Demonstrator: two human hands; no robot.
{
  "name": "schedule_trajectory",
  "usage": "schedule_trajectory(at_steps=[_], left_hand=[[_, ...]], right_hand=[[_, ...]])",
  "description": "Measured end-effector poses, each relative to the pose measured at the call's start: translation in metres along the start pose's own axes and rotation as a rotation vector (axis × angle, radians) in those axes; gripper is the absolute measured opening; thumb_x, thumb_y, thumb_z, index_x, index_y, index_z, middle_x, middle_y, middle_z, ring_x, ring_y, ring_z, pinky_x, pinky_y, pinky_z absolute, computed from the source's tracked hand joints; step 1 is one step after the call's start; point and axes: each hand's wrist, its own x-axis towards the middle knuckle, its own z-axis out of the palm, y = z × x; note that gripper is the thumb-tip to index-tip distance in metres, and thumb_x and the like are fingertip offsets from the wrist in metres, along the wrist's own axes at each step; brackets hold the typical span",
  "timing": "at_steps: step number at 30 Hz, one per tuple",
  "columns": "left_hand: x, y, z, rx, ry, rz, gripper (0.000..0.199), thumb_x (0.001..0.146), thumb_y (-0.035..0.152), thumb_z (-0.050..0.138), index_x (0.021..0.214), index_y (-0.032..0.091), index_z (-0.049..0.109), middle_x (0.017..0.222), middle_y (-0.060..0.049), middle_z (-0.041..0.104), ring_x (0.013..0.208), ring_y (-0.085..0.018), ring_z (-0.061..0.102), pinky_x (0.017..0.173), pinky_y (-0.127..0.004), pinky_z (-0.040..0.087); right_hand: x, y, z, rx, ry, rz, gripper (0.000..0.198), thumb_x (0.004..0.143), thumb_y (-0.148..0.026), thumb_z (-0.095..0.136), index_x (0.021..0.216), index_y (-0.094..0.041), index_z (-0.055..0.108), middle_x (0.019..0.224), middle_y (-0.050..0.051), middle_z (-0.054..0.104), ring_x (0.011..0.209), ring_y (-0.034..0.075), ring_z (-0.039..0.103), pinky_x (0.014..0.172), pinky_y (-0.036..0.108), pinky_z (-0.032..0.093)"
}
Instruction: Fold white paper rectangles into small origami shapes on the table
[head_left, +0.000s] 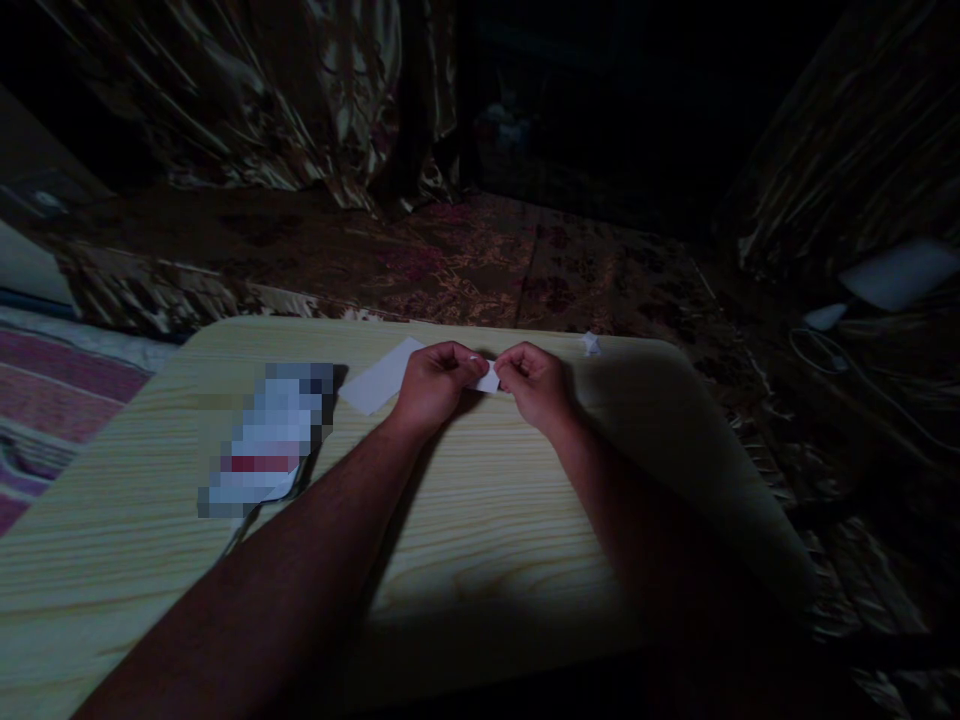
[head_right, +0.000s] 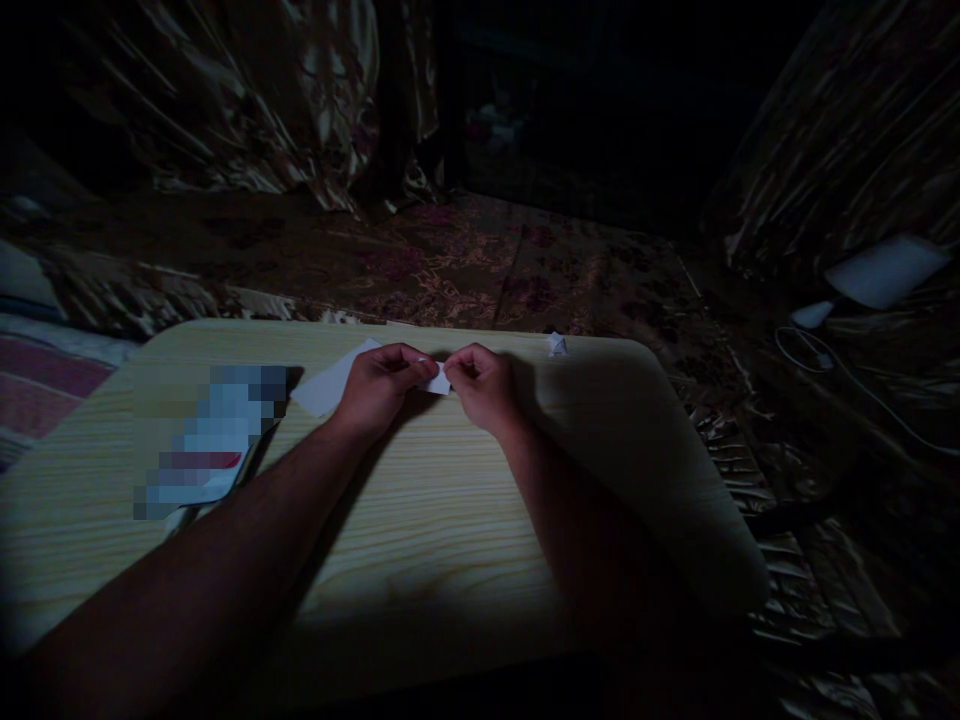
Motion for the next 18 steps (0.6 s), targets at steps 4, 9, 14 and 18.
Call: schedule_trajectory(at_steps=[4, 9, 14, 18], left_hand=[[0.0005, -0.0009, -0.0005, -0.033, 0.009, -0.022, 0.017, 0.064, 0.027, 0.074, 0.07, 0.013, 0.068, 0.068, -0.004, 0.067, 0.058, -0.012, 0.056, 0.058, -0.025, 0.044], [0.003, -0.003, -0.002, -0.049, 0.011, -0.02, 0.011, 0.064, 0.023, 0.07, 0.069, 0.013, 0.069, 0.066, -0.002, 0.066, 0.058, -0.012, 0.055, 0.058, -0.024, 0.042], [0.0027, -0.0035, -0.0019, 0.035, 0.032, -0.002, 0.011, 0.066, 0.023, 0.067, 0.069, 0.013, 0.068, 0.064, -0.002, 0.064, 0.055, -0.011, 0.052, 0.054, -0.023, 0.039], [0.002, -0.006, -0.001, 0.108, 0.052, 0.022, 0.019, 0.068, 0.032, 0.069, 0.067, 0.013, 0.066, 0.059, -0.002, 0.062, 0.052, -0.011, 0.05, 0.051, -0.023, 0.038]], right_hand=[[0.0006, 0.0002, -0.0001, 0.015, 0.006, 0.013, 0.008, 0.073, -0.025, 0.062, 0.072, -0.017, 0.059, 0.059, -0.004, 0.056, 0.053, 0.009, 0.051, 0.053, 0.022, 0.039], [0.0007, 0.0014, -0.0009, 0.003, 0.013, 0.023, 0.01, 0.073, -0.026, 0.062, 0.072, -0.017, 0.059, 0.059, -0.004, 0.056, 0.054, 0.009, 0.052, 0.052, 0.022, 0.039], [-0.0004, -0.0007, -0.0011, -0.043, 0.026, 0.046, 0.01, 0.074, -0.028, 0.061, 0.072, -0.017, 0.059, 0.057, -0.004, 0.055, 0.053, 0.009, 0.051, 0.052, 0.022, 0.039], [-0.0004, -0.0008, -0.0008, -0.081, 0.049, 0.056, 0.011, 0.073, -0.028, 0.06, 0.071, -0.018, 0.059, 0.057, -0.004, 0.055, 0.052, 0.009, 0.05, 0.051, 0.021, 0.038]])
